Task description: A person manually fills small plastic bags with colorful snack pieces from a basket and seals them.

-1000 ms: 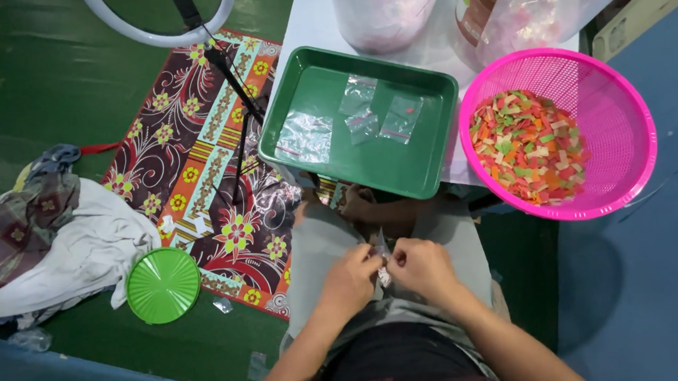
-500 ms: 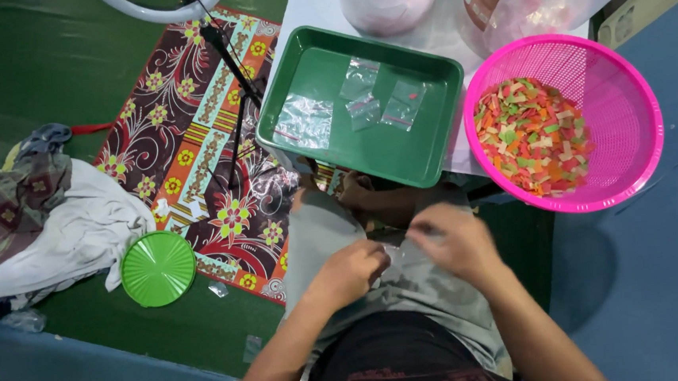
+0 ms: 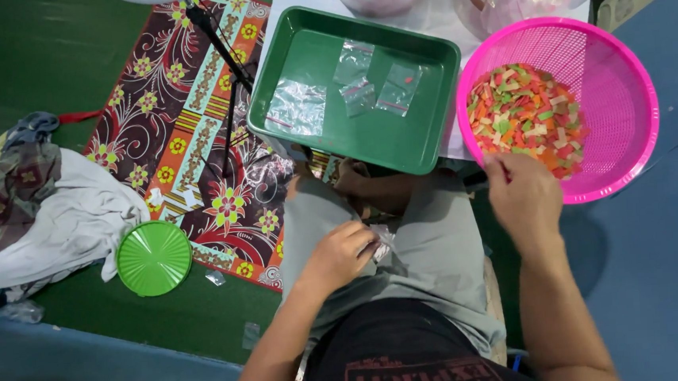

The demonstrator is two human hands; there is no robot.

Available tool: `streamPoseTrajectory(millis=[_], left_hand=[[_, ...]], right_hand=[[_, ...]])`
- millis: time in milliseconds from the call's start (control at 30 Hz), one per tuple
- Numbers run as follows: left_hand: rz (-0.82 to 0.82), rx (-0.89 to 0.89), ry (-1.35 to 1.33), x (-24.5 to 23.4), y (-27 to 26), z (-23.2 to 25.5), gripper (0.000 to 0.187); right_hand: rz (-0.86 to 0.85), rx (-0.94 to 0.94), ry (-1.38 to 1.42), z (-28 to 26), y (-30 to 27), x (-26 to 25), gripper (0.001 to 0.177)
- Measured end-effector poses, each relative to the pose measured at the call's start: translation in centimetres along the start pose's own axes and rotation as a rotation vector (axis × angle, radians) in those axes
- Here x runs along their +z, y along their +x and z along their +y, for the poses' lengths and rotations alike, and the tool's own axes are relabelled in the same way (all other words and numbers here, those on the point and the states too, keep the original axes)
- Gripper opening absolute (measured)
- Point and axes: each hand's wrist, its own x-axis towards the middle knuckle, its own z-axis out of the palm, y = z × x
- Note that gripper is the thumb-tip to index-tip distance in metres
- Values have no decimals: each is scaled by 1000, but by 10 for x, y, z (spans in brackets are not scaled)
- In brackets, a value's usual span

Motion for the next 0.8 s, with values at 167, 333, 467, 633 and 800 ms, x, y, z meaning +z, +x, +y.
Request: streamPoseTrajectory(millis=[167,333,467,633,800], left_hand=[[-1,-44,-41,-4,2,6,5],[-14,-61,-34,-16,4,13,4],[9,-71,-63,-15,-1,10,4],[15,-45,-57,-12,-2,3,3],[125,-117,-198,-9,2,14,10]], right_hand=[[-485,316,29,48,25,14,50],[-916,411,-40,52,52,24,64],[-907,382,-73,75,38,60,47],[-901,368,-129,60,50,39,33],[-783,418,-8,63,54,22,24]])
